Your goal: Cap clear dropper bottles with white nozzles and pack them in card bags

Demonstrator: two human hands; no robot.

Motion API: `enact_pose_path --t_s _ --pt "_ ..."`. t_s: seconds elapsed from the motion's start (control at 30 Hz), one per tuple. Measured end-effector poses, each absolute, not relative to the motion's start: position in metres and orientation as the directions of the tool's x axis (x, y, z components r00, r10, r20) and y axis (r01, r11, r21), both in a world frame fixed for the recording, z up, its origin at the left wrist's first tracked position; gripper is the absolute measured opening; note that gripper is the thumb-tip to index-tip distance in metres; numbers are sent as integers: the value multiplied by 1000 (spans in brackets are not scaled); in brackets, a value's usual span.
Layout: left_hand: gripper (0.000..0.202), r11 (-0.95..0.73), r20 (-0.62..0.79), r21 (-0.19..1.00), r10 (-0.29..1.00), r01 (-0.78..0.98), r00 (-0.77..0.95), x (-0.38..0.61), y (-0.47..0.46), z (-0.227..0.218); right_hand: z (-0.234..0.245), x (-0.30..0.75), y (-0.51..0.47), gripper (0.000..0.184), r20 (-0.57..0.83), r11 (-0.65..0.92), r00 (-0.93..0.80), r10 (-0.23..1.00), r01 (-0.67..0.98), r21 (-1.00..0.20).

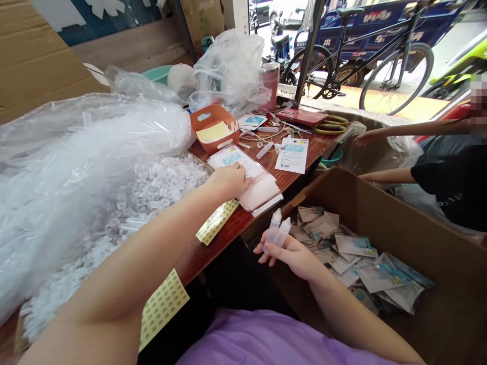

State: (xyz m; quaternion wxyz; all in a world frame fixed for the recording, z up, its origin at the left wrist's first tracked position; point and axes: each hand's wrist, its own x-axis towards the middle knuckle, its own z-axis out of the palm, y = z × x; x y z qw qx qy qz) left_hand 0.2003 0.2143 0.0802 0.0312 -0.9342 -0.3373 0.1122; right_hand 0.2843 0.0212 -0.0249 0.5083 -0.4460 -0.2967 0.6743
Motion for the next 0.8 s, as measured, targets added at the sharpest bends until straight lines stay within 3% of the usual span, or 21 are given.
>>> enact_pose_path --t_s 0.33,0.6,0.7,0.8 --pt "48 -850 -164 -191 521 491 838 179 216 76 -18 293 25 57 -289 -236 61 955 -429 -872" --pt "46 -919 -52 -184 364 350 930 150 189 86 -3 301 21 45 -245 -122 247 937 -427 -896" --pt "45 -946 2 -106 307 305 952 120 169 89 12 304 22 43 -228 -74 291 929 -458 -886" --pt "44 -974 141 94 216 205 966 84 142 83 26 292 28 42 -253 -158 126 959 -504 -849"
